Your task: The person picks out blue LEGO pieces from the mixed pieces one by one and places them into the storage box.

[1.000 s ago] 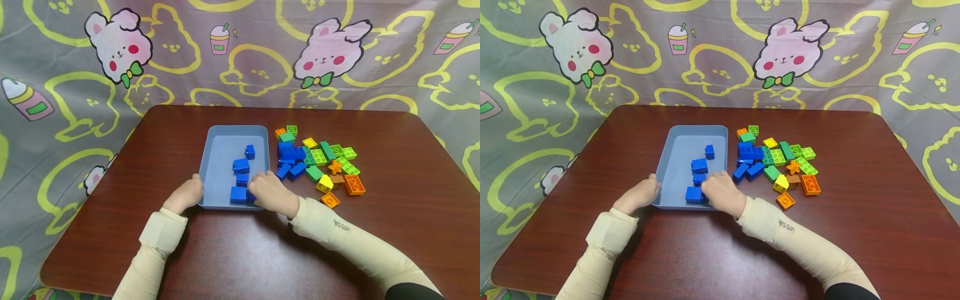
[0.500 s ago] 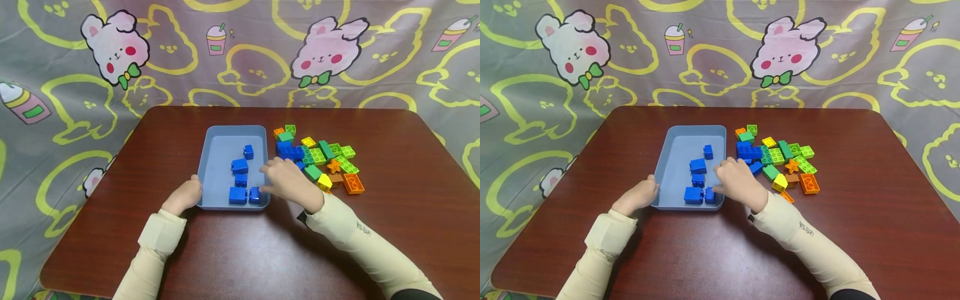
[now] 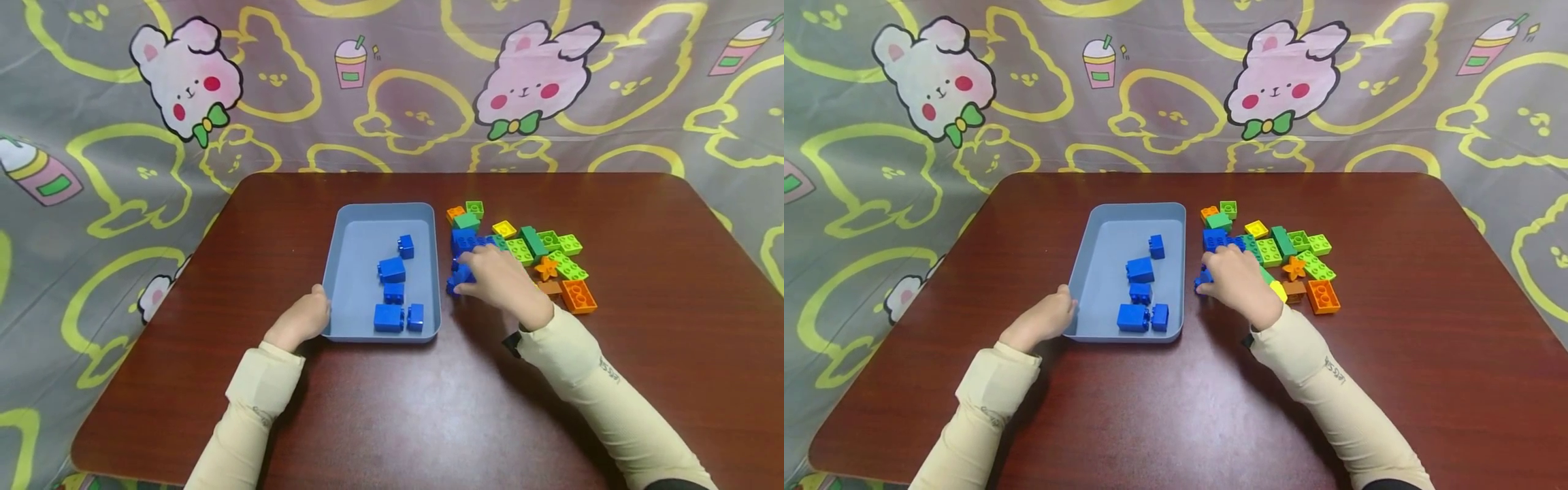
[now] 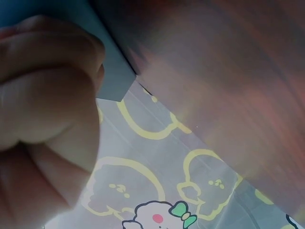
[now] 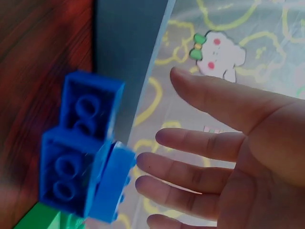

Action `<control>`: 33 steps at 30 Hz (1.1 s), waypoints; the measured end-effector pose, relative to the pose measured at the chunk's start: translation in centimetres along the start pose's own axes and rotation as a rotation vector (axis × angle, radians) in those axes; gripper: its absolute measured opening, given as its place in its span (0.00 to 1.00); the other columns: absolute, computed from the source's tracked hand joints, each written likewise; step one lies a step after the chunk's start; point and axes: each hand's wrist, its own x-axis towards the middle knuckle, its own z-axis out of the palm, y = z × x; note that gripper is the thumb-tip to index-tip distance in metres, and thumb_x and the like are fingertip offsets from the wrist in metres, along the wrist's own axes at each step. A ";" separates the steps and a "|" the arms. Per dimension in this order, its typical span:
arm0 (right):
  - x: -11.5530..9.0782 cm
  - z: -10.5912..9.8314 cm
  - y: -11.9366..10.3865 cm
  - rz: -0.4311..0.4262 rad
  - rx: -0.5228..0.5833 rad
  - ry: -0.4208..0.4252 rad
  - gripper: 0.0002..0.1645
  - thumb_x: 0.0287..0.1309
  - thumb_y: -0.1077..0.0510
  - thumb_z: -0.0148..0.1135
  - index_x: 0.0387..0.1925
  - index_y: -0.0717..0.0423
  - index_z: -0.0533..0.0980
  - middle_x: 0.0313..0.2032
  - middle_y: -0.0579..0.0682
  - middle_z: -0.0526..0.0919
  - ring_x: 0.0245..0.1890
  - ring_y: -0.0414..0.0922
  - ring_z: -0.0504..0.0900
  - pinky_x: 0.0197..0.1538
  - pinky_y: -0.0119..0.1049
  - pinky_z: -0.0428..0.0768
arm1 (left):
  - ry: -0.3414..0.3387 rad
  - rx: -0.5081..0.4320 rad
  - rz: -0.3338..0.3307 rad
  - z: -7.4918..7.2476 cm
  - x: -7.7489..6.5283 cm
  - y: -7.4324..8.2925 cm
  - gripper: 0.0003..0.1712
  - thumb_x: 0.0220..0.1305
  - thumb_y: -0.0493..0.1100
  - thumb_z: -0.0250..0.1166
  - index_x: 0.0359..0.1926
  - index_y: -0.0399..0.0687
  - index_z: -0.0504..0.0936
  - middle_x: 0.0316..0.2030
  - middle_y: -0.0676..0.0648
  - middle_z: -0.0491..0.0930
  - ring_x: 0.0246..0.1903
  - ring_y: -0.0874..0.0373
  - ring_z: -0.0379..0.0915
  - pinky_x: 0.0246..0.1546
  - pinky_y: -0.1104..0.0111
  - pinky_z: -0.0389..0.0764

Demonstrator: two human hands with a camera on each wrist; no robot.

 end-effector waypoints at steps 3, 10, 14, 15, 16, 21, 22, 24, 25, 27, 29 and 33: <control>-0.1 0.3 0.9 0.037 0.019 -0.004 0.30 0.43 0.50 0.70 0.45 0.65 0.75 0.40 0.60 0.78 0.39 0.55 0.73 0.39 0.48 0.74 | -0.001 0.006 0.005 0.0 0.1 0.0 0.19 0.66 0.35 0.42 0.47 0.16 0.57 0.28 0.29 0.75 0.31 0.46 0.74 0.36 0.56 0.73; 0.0 0.2 1.8 0.067 0.029 -0.001 0.28 0.42 0.52 0.70 0.44 0.66 0.76 0.39 0.60 0.78 0.38 0.55 0.73 0.36 0.46 0.74 | 0.011 0.018 0.008 -0.2 0.1 0.0 0.16 0.66 0.35 0.43 0.43 0.19 0.59 0.26 0.31 0.74 0.29 0.47 0.74 0.34 0.56 0.74; 0.1 0.2 2.4 0.094 0.026 -0.015 0.28 0.43 0.52 0.70 0.43 0.66 0.76 0.38 0.61 0.77 0.37 0.55 0.73 0.34 0.46 0.74 | 0.009 0.008 0.008 -0.3 0.1 0.1 0.17 0.66 0.35 0.42 0.44 0.18 0.59 0.26 0.31 0.74 0.29 0.46 0.74 0.35 0.56 0.74; 0.2 0.3 2.5 0.101 0.022 -0.018 0.28 0.43 0.52 0.70 0.43 0.66 0.76 0.38 0.61 0.77 0.36 0.55 0.72 0.34 0.46 0.74 | 0.010 0.009 0.008 -0.3 0.0 0.1 0.17 0.66 0.35 0.42 0.44 0.18 0.59 0.26 0.31 0.74 0.30 0.46 0.74 0.35 0.56 0.74; 0.2 0.3 2.7 0.106 0.018 -0.018 0.28 0.43 0.52 0.70 0.43 0.66 0.76 0.38 0.61 0.77 0.36 0.55 0.72 0.33 0.46 0.74 | 0.009 0.008 0.006 -0.3 0.0 0.1 0.17 0.66 0.35 0.42 0.44 0.18 0.59 0.26 0.31 0.74 0.29 0.46 0.74 0.35 0.56 0.74; 0.4 0.7 3.1 0.119 0.009 -0.025 0.28 0.43 0.52 0.70 0.44 0.66 0.75 0.37 0.62 0.76 0.35 0.55 0.72 0.33 0.46 0.74 | -0.003 0.018 -0.012 -0.2 0.0 0.0 0.16 0.66 0.35 0.43 0.43 0.19 0.59 0.25 0.33 0.74 0.29 0.46 0.74 0.34 0.57 0.74; 0.4 0.8 3.2 0.121 0.010 -0.026 0.28 0.43 0.52 0.70 0.44 0.66 0.75 0.37 0.62 0.76 0.35 0.55 0.72 0.33 0.46 0.74 | -0.005 0.018 -0.012 -0.2 0.0 0.0 0.16 0.66 0.35 0.43 0.43 0.19 0.59 0.24 0.33 0.74 0.29 0.46 0.74 0.34 0.57 0.74; 0.3 0.9 3.3 0.127 0.014 -0.030 0.28 0.43 0.52 0.70 0.43 0.66 0.75 0.36 0.62 0.76 0.34 0.54 0.72 0.33 0.46 0.74 | -0.003 0.015 -0.006 -0.1 0.0 0.0 0.17 0.66 0.35 0.43 0.44 0.19 0.59 0.25 0.33 0.74 0.29 0.46 0.74 0.34 0.57 0.74; 0.3 1.0 3.4 0.130 0.016 -0.030 0.28 0.43 0.52 0.70 0.43 0.66 0.75 0.36 0.61 0.76 0.34 0.54 0.72 0.33 0.46 0.74 | 0.000 0.014 0.001 -0.1 0.0 0.0 0.17 0.65 0.35 0.43 0.44 0.19 0.59 0.25 0.33 0.74 0.29 0.47 0.74 0.34 0.56 0.74; 0.3 1.1 3.5 0.133 0.023 -0.030 0.28 0.43 0.52 0.70 0.43 0.66 0.75 0.35 0.61 0.76 0.34 0.54 0.72 0.33 0.46 0.74 | 0.009 0.014 0.016 0.0 0.1 0.0 0.16 0.65 0.35 0.43 0.43 0.19 0.59 0.25 0.32 0.74 0.29 0.46 0.74 0.35 0.56 0.74; 0.3 1.1 3.6 0.135 0.029 -0.028 0.28 0.43 0.52 0.70 0.43 0.67 0.75 0.35 0.61 0.76 0.34 0.54 0.72 0.32 0.45 0.74 | 0.014 0.010 0.021 0.0 0.1 0.0 0.16 0.65 0.35 0.43 0.43 0.19 0.59 0.25 0.31 0.74 0.29 0.46 0.74 0.35 0.56 0.74; 0.3 1.2 3.6 0.140 0.047 -0.029 0.28 0.43 0.52 0.70 0.43 0.67 0.75 0.36 0.62 0.76 0.34 0.54 0.72 0.33 0.46 0.74 | 0.018 0.002 0.024 0.0 0.1 0.0 0.14 0.65 0.35 0.43 0.40 0.21 0.60 0.26 0.30 0.75 0.31 0.44 0.74 0.35 0.55 0.73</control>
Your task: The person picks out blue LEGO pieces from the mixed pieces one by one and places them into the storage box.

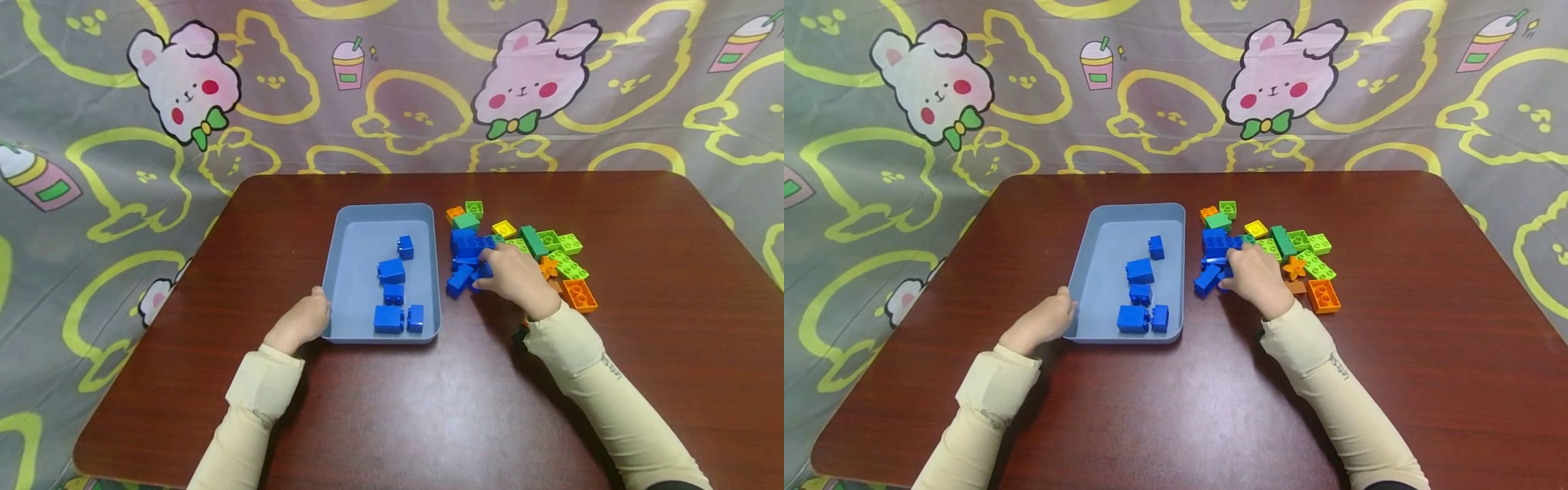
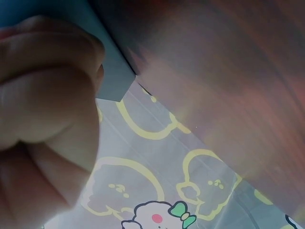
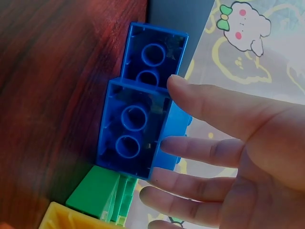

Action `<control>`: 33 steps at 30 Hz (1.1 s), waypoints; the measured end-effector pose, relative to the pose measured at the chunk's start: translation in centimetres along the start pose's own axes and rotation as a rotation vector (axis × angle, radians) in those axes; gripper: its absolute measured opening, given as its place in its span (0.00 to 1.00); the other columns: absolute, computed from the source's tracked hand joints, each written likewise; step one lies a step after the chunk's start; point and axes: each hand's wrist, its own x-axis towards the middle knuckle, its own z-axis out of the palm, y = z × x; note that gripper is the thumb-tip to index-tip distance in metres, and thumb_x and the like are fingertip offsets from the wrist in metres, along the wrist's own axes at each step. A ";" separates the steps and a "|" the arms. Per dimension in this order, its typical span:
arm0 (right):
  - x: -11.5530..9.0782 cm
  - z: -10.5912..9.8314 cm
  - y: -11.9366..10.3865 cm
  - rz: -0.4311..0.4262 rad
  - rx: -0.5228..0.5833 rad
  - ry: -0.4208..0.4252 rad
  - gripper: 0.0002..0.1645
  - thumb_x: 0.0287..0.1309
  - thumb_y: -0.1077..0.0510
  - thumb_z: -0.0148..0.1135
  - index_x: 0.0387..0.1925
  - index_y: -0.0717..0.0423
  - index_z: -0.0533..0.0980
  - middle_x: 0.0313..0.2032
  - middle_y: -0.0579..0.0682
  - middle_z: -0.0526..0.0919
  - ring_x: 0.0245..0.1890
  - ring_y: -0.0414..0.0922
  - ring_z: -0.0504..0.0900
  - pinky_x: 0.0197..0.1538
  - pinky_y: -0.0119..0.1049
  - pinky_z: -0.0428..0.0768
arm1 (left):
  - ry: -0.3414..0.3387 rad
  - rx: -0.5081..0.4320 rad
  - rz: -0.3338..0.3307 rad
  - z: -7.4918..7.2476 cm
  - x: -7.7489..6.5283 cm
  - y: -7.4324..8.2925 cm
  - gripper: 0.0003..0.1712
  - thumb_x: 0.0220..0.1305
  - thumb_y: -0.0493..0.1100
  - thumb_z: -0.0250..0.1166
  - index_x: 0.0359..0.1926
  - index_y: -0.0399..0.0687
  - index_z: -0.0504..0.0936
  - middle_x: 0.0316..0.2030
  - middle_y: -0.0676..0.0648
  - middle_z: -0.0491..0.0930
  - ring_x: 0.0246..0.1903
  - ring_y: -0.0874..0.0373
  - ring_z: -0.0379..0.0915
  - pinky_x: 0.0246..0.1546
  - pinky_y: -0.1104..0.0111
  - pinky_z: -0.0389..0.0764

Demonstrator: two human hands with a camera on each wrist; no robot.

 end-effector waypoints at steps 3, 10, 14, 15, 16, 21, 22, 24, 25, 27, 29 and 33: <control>0.0 0.0 0.0 0.004 0.013 -0.001 0.28 0.43 0.52 0.70 0.43 0.68 0.75 0.37 0.62 0.76 0.35 0.55 0.73 0.35 0.47 0.74 | 0.007 -0.001 0.005 -0.1 -0.1 0.0 0.13 0.65 0.35 0.43 0.40 0.22 0.60 0.27 0.29 0.75 0.32 0.43 0.75 0.35 0.54 0.73; -0.1 0.3 0.1 0.009 0.043 0.001 0.27 0.44 0.53 0.69 0.42 0.68 0.75 0.36 0.61 0.76 0.34 0.54 0.72 0.34 0.45 0.75 | 0.006 0.004 0.005 0.0 0.0 0.1 0.14 0.65 0.35 0.43 0.41 0.21 0.60 0.27 0.29 0.75 0.31 0.43 0.75 0.35 0.55 0.73; -0.2 0.4 0.1 0.018 0.063 -0.014 0.27 0.43 0.54 0.70 0.42 0.68 0.75 0.36 0.61 0.76 0.34 0.54 0.72 0.34 0.45 0.75 | -0.014 0.005 -0.011 0.2 -0.1 0.1 0.15 0.66 0.35 0.43 0.42 0.21 0.60 0.27 0.30 0.75 0.31 0.44 0.74 0.35 0.56 0.73; -0.2 0.4 0.1 0.019 0.069 -0.018 0.26 0.43 0.55 0.70 0.42 0.68 0.75 0.36 0.61 0.76 0.34 0.53 0.72 0.34 0.45 0.75 | -0.015 0.007 -0.014 0.2 -0.1 0.1 0.15 0.66 0.36 0.43 0.42 0.21 0.60 0.27 0.30 0.75 0.31 0.44 0.74 0.35 0.56 0.73; -0.2 0.4 0.0 0.020 0.073 -0.023 0.26 0.43 0.55 0.70 0.41 0.68 0.75 0.35 0.61 0.76 0.33 0.53 0.73 0.34 0.45 0.75 | -0.014 0.008 -0.015 0.3 -0.2 0.1 0.15 0.65 0.36 0.43 0.41 0.21 0.60 0.26 0.31 0.75 0.31 0.45 0.74 0.35 0.56 0.73; -0.1 0.4 -0.1 0.032 0.074 -0.041 0.22 0.42 0.56 0.70 0.37 0.68 0.76 0.32 0.60 0.75 0.31 0.52 0.72 0.33 0.43 0.75 | -0.002 0.002 -0.004 0.4 -0.2 0.1 0.14 0.65 0.35 0.43 0.41 0.21 0.60 0.24 0.32 0.74 0.29 0.46 0.74 0.34 0.56 0.73; -0.1 0.4 -0.1 0.034 0.074 -0.045 0.22 0.42 0.57 0.70 0.37 0.68 0.76 0.32 0.60 0.75 0.30 0.51 0.72 0.33 0.43 0.75 | -0.003 0.001 -0.003 0.4 -0.3 0.1 0.14 0.65 0.35 0.43 0.41 0.21 0.60 0.24 0.32 0.74 0.29 0.46 0.73 0.34 0.56 0.73; -0.1 0.4 -0.1 0.036 0.078 -0.054 0.21 0.42 0.57 0.70 0.37 0.68 0.76 0.32 0.59 0.75 0.30 0.51 0.72 0.33 0.43 0.75 | -0.007 0.001 -0.005 0.4 -0.3 0.1 0.14 0.65 0.35 0.43 0.41 0.21 0.60 0.24 0.33 0.74 0.29 0.47 0.73 0.34 0.56 0.73; -0.1 0.4 -0.1 0.037 0.081 -0.058 0.21 0.42 0.57 0.70 0.37 0.68 0.76 0.32 0.59 0.75 0.30 0.51 0.72 0.33 0.43 0.75 | -0.010 0.001 -0.008 0.4 -0.3 0.1 0.14 0.65 0.35 0.43 0.41 0.21 0.60 0.24 0.32 0.74 0.29 0.46 0.74 0.35 0.56 0.73; -0.1 0.4 -0.1 0.037 0.087 -0.064 0.20 0.43 0.58 0.70 0.37 0.67 0.76 0.32 0.59 0.75 0.31 0.51 0.72 0.33 0.43 0.75 | -0.014 0.005 -0.015 0.4 -0.3 0.1 0.15 0.65 0.35 0.43 0.42 0.21 0.59 0.25 0.32 0.74 0.30 0.46 0.74 0.35 0.56 0.73; -0.1 0.3 -0.1 0.037 0.094 -0.067 0.20 0.43 0.58 0.69 0.37 0.67 0.77 0.32 0.59 0.75 0.31 0.51 0.72 0.34 0.43 0.75 | -0.011 0.012 -0.020 0.3 -0.3 0.1 0.15 0.65 0.35 0.43 0.42 0.21 0.59 0.25 0.32 0.74 0.31 0.45 0.74 0.35 0.56 0.73; -0.1 -0.1 -0.1 0.035 0.108 -0.068 0.19 0.43 0.59 0.69 0.37 0.66 0.77 0.33 0.59 0.76 0.32 0.51 0.72 0.34 0.43 0.75 | -0.003 0.021 -0.016 0.1 -0.2 0.1 0.14 0.65 0.36 0.44 0.41 0.22 0.59 0.25 0.32 0.74 0.31 0.45 0.74 0.35 0.56 0.73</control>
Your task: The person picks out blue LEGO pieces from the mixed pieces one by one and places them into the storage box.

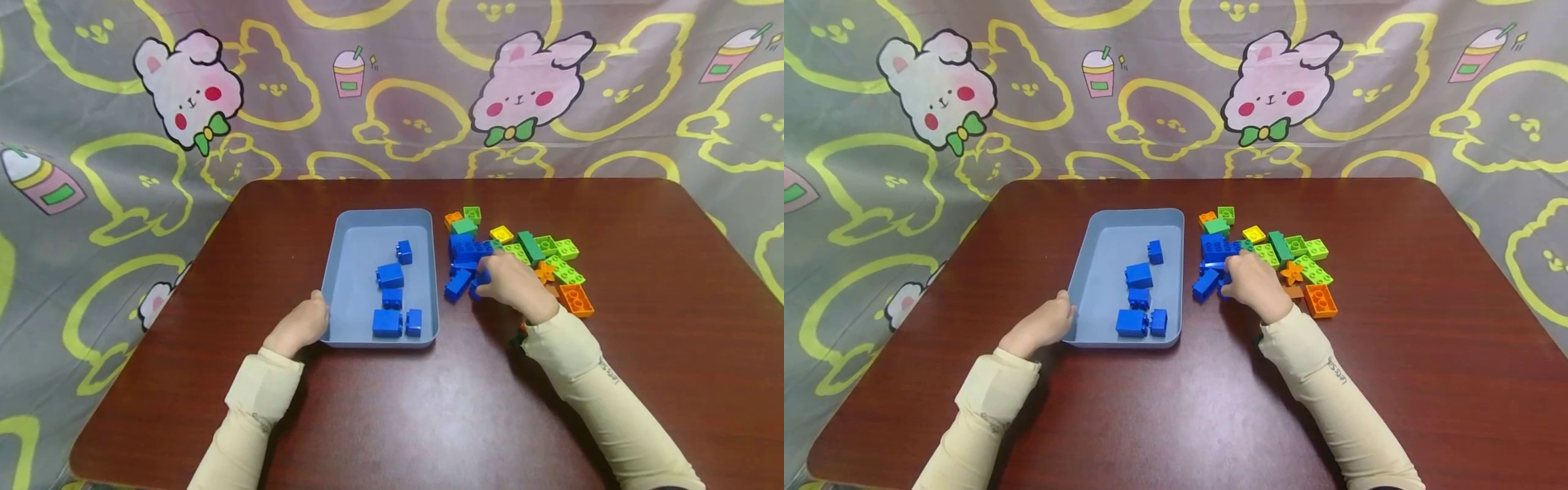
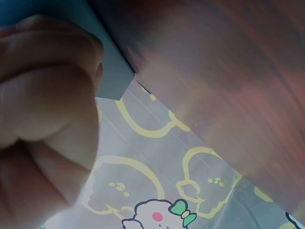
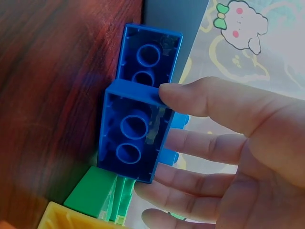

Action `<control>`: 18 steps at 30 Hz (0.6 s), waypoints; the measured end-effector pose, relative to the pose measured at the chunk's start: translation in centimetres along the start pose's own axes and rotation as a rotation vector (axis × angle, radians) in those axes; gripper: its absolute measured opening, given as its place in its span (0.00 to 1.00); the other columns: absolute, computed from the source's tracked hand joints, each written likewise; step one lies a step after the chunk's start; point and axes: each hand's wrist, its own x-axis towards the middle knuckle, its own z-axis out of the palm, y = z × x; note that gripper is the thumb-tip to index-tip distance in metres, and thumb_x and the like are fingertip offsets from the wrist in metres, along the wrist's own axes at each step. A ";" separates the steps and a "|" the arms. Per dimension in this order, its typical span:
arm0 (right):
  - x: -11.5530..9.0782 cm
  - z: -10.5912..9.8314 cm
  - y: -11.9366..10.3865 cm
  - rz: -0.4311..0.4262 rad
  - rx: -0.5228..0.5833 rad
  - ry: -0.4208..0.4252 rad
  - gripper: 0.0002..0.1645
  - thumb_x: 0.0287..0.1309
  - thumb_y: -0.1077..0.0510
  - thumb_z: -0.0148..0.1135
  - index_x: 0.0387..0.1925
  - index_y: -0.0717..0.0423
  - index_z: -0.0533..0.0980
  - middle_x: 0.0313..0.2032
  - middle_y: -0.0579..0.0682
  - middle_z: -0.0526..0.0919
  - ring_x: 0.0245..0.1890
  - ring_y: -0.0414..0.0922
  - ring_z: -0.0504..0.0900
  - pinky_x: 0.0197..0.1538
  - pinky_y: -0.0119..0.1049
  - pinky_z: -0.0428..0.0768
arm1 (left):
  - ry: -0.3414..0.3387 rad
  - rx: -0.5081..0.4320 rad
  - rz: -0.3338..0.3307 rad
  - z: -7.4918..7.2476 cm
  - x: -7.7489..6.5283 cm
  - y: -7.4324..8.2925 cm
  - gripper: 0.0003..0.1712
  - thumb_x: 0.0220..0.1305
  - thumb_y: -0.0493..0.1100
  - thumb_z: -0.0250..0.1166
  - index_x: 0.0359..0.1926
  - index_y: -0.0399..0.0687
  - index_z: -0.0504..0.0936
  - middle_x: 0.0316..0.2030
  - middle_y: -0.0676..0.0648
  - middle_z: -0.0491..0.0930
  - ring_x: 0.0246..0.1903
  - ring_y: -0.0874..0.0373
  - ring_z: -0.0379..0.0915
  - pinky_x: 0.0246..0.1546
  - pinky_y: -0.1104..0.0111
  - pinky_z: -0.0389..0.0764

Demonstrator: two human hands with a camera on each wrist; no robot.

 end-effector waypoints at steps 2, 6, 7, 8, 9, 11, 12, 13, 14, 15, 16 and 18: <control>0.0 -0.1 0.0 -0.002 0.002 0.001 0.19 0.43 0.59 0.69 0.37 0.66 0.77 0.33 0.59 0.76 0.31 0.51 0.72 0.33 0.42 0.75 | 0.006 -0.001 0.006 -0.1 0.0 0.0 0.14 0.65 0.35 0.44 0.40 0.22 0.59 0.24 0.32 0.74 0.30 0.45 0.74 0.35 0.56 0.73; 0.0 -0.3 -0.1 0.002 0.015 0.001 0.18 0.44 0.59 0.68 0.37 0.66 0.76 0.33 0.59 0.76 0.29 0.50 0.71 0.31 0.40 0.74 | 0.023 -0.004 0.022 -0.3 0.0 0.0 0.14 0.65 0.35 0.44 0.40 0.21 0.60 0.24 0.32 0.74 0.30 0.45 0.75 0.34 0.56 0.74; 0.0 -0.4 -0.1 0.004 0.017 0.005 0.18 0.44 0.59 0.68 0.37 0.66 0.76 0.32 0.58 0.76 0.29 0.49 0.71 0.30 0.40 0.74 | 0.028 -0.004 0.026 -0.3 0.0 0.0 0.13 0.65 0.35 0.44 0.40 0.22 0.60 0.24 0.32 0.74 0.30 0.45 0.75 0.34 0.56 0.74; 0.0 -0.4 0.0 0.007 0.020 0.008 0.18 0.44 0.59 0.68 0.36 0.65 0.76 0.32 0.58 0.76 0.29 0.49 0.71 0.30 0.40 0.74 | 0.030 -0.004 0.028 -0.3 0.0 0.0 0.13 0.65 0.35 0.44 0.40 0.22 0.60 0.24 0.32 0.75 0.30 0.45 0.75 0.35 0.56 0.73; 0.0 -0.4 0.0 0.010 0.025 0.010 0.18 0.44 0.58 0.68 0.36 0.65 0.76 0.32 0.58 0.76 0.29 0.49 0.71 0.30 0.40 0.74 | 0.029 -0.003 0.030 -0.3 0.0 -0.1 0.14 0.65 0.35 0.44 0.40 0.21 0.60 0.24 0.32 0.75 0.30 0.45 0.75 0.35 0.56 0.74; -0.1 -0.4 -0.1 0.014 0.033 0.013 0.18 0.45 0.58 0.68 0.37 0.65 0.76 0.33 0.58 0.76 0.29 0.50 0.71 0.30 0.40 0.74 | 0.027 0.000 0.034 -0.3 0.0 -0.1 0.14 0.65 0.35 0.44 0.40 0.21 0.60 0.25 0.31 0.75 0.30 0.45 0.75 0.35 0.56 0.74; -0.1 -0.4 0.0 0.018 0.034 0.013 0.18 0.45 0.58 0.67 0.37 0.65 0.76 0.33 0.58 0.75 0.30 0.50 0.71 0.30 0.40 0.74 | 0.025 0.001 0.034 -0.3 0.0 -0.1 0.14 0.65 0.35 0.44 0.40 0.21 0.60 0.25 0.31 0.75 0.30 0.45 0.75 0.35 0.56 0.74; -0.2 -0.4 0.0 0.022 0.034 0.013 0.18 0.45 0.58 0.67 0.37 0.65 0.76 0.33 0.58 0.75 0.30 0.50 0.71 0.30 0.40 0.74 | 0.022 0.001 0.033 -0.3 0.0 -0.1 0.14 0.65 0.35 0.44 0.40 0.21 0.60 0.25 0.31 0.75 0.30 0.45 0.75 0.35 0.56 0.74; -0.2 -0.4 0.0 0.024 0.036 0.012 0.18 0.45 0.58 0.67 0.38 0.65 0.76 0.34 0.58 0.75 0.30 0.50 0.71 0.30 0.40 0.74 | 0.015 0.000 0.029 -0.3 0.0 -0.1 0.14 0.65 0.35 0.43 0.41 0.20 0.60 0.25 0.31 0.75 0.30 0.45 0.75 0.35 0.56 0.74; -0.2 -0.4 -0.1 0.026 0.036 0.011 0.18 0.45 0.58 0.67 0.38 0.65 0.76 0.34 0.58 0.75 0.30 0.50 0.71 0.30 0.39 0.74 | 0.009 -0.003 0.024 -0.3 0.1 -0.1 0.15 0.65 0.35 0.43 0.42 0.20 0.59 0.25 0.31 0.75 0.30 0.45 0.75 0.35 0.56 0.74; -0.2 -0.5 0.0 0.026 0.036 0.010 0.18 0.45 0.58 0.67 0.38 0.65 0.75 0.34 0.58 0.74 0.30 0.50 0.71 0.30 0.39 0.74 | 0.002 -0.007 0.017 -0.2 0.1 -0.1 0.16 0.65 0.35 0.43 0.43 0.19 0.59 0.26 0.31 0.75 0.31 0.45 0.74 0.35 0.56 0.73; -0.3 -0.5 0.0 0.025 0.032 0.017 0.19 0.45 0.58 0.67 0.38 0.65 0.76 0.34 0.58 0.74 0.30 0.50 0.71 0.30 0.40 0.74 | -0.012 -0.015 0.003 -0.2 0.1 -0.1 0.17 0.66 0.35 0.43 0.45 0.18 0.58 0.27 0.31 0.75 0.31 0.45 0.74 0.36 0.56 0.73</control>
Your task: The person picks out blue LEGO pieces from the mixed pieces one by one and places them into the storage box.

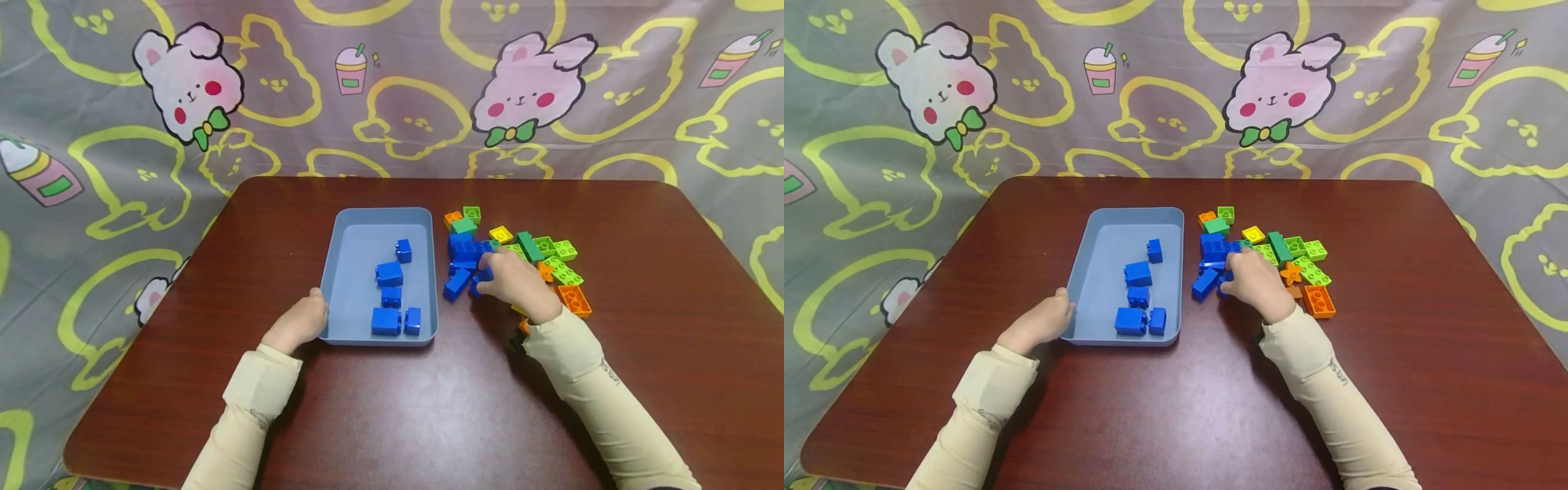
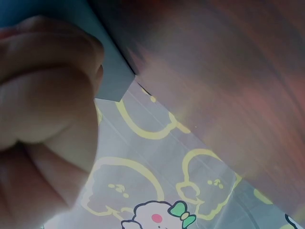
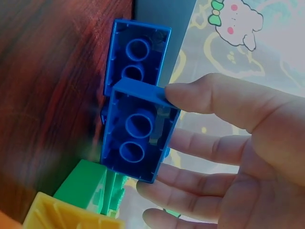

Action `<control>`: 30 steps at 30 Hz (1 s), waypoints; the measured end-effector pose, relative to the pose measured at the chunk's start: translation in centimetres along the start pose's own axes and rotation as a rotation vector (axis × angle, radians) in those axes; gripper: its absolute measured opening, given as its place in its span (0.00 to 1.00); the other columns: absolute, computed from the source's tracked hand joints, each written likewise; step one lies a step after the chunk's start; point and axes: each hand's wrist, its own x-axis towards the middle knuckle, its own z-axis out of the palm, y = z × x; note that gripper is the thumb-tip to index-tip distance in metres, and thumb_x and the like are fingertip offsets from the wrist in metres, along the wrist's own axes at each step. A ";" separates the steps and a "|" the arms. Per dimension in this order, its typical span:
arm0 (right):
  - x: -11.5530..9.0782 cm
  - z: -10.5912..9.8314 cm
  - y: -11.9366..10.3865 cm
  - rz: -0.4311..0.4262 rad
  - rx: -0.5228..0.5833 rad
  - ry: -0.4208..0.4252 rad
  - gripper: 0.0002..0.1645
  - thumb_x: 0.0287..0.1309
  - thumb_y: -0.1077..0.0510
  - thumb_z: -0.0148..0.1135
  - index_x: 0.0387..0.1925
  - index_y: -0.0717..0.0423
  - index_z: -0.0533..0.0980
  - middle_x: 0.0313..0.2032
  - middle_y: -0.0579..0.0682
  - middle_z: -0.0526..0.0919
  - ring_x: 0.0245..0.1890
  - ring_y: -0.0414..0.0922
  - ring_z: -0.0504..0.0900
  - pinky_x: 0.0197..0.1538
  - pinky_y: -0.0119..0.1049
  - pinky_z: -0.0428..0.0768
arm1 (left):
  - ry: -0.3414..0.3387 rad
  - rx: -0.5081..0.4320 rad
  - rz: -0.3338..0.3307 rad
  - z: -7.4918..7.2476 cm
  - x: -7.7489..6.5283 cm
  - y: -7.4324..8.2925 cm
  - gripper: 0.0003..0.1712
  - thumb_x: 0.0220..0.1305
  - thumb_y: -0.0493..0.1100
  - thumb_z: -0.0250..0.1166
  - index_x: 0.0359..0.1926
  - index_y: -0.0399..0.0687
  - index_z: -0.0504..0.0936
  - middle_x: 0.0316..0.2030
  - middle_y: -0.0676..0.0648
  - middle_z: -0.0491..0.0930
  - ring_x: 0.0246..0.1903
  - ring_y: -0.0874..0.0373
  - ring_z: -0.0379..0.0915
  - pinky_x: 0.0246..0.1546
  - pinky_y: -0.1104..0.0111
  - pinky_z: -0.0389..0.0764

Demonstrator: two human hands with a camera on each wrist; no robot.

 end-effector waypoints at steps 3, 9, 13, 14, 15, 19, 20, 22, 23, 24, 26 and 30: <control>0.0 -0.2 -0.1 -0.009 -0.009 0.016 0.19 0.45 0.58 0.67 0.39 0.65 0.76 0.35 0.59 0.74 0.31 0.50 0.71 0.30 0.40 0.74 | -0.012 -0.006 -0.013 0.0 0.0 0.0 0.18 0.66 0.35 0.42 0.46 0.18 0.57 0.28 0.31 0.75 0.32 0.45 0.74 0.36 0.56 0.73; -0.2 -0.4 -0.2 -0.037 -0.005 0.042 0.19 0.45 0.59 0.67 0.39 0.66 0.76 0.36 0.60 0.75 0.30 0.50 0.71 0.31 0.40 0.74 | -0.005 -0.007 0.000 0.0 -0.1 -0.1 0.17 0.66 0.35 0.42 0.45 0.18 0.58 0.28 0.31 0.75 0.32 0.45 0.74 0.37 0.56 0.73; -0.4 -0.7 -0.3 -0.067 -0.002 0.065 0.19 0.45 0.59 0.67 0.38 0.67 0.76 0.36 0.61 0.75 0.30 0.50 0.71 0.31 0.40 0.74 | -0.002 -0.008 0.009 0.0 -0.1 -0.1 0.17 0.66 0.35 0.42 0.45 0.18 0.58 0.27 0.31 0.75 0.31 0.46 0.74 0.36 0.56 0.73; -0.4 -0.8 -0.4 -0.071 -0.004 0.070 0.19 0.44 0.59 0.67 0.38 0.66 0.76 0.36 0.60 0.75 0.30 0.50 0.71 0.31 0.40 0.74 | -0.002 -0.008 0.007 0.0 -0.1 -0.1 0.17 0.66 0.35 0.42 0.45 0.18 0.58 0.27 0.31 0.75 0.30 0.46 0.74 0.36 0.56 0.73; -0.4 -1.0 -0.5 -0.073 -0.005 0.072 0.19 0.44 0.59 0.67 0.38 0.66 0.76 0.36 0.60 0.75 0.30 0.50 0.71 0.31 0.41 0.74 | -0.002 -0.007 0.004 0.0 -0.1 -0.1 0.17 0.66 0.35 0.42 0.45 0.18 0.58 0.27 0.32 0.75 0.30 0.47 0.74 0.35 0.56 0.73; -0.4 -1.6 -1.2 -0.095 -0.018 0.088 0.19 0.44 0.59 0.67 0.38 0.67 0.76 0.36 0.60 0.75 0.31 0.51 0.72 0.32 0.42 0.75 | -0.001 -0.008 -0.002 0.1 0.0 -0.1 0.17 0.66 0.35 0.42 0.45 0.19 0.59 0.26 0.32 0.74 0.29 0.47 0.73 0.35 0.56 0.73; -0.4 -1.8 -1.4 -0.099 -0.021 0.091 0.19 0.44 0.59 0.67 0.39 0.67 0.76 0.36 0.60 0.75 0.30 0.51 0.72 0.31 0.41 0.75 | 0.002 -0.008 -0.001 0.1 0.0 -0.1 0.17 0.66 0.35 0.43 0.45 0.19 0.59 0.26 0.32 0.74 0.30 0.47 0.73 0.35 0.56 0.73; -0.3 -2.1 -2.0 -0.110 -0.031 0.099 0.20 0.44 0.59 0.67 0.39 0.67 0.76 0.35 0.60 0.74 0.30 0.50 0.71 0.30 0.41 0.75 | 0.005 -0.011 0.001 0.1 0.0 -0.2 0.17 0.66 0.35 0.43 0.45 0.19 0.59 0.26 0.32 0.74 0.30 0.47 0.73 0.36 0.56 0.73; -0.3 -2.2 -2.3 -0.112 -0.035 0.101 0.20 0.44 0.59 0.67 0.39 0.66 0.76 0.35 0.60 0.74 0.30 0.50 0.71 0.30 0.40 0.74 | 0.006 -0.012 0.002 0.0 0.0 -0.2 0.17 0.66 0.35 0.43 0.45 0.18 0.59 0.27 0.32 0.74 0.30 0.47 0.73 0.36 0.56 0.73; -0.2 -2.3 -2.6 -0.116 -0.041 0.104 0.20 0.44 0.58 0.68 0.39 0.66 0.76 0.35 0.60 0.73 0.30 0.50 0.70 0.29 0.40 0.74 | 0.005 -0.014 0.000 0.0 -0.1 -0.2 0.17 0.66 0.35 0.43 0.46 0.18 0.59 0.27 0.32 0.74 0.31 0.47 0.73 0.36 0.56 0.73; 0.0 -2.4 -3.3 -0.121 -0.060 0.104 0.20 0.44 0.58 0.68 0.39 0.65 0.76 0.35 0.59 0.73 0.31 0.50 0.70 0.30 0.40 0.75 | 0.004 -0.016 0.001 0.0 -0.1 -0.2 0.18 0.66 0.35 0.43 0.46 0.18 0.58 0.28 0.32 0.75 0.31 0.47 0.73 0.37 0.56 0.73; 0.5 -2.2 -4.9 -0.171 -0.118 0.117 0.20 0.44 0.57 0.69 0.38 0.65 0.76 0.33 0.58 0.73 0.33 0.50 0.70 0.33 0.41 0.76 | 0.001 -0.014 0.004 0.0 -0.1 -0.2 0.19 0.66 0.35 0.43 0.47 0.17 0.58 0.28 0.31 0.75 0.31 0.47 0.74 0.36 0.57 0.73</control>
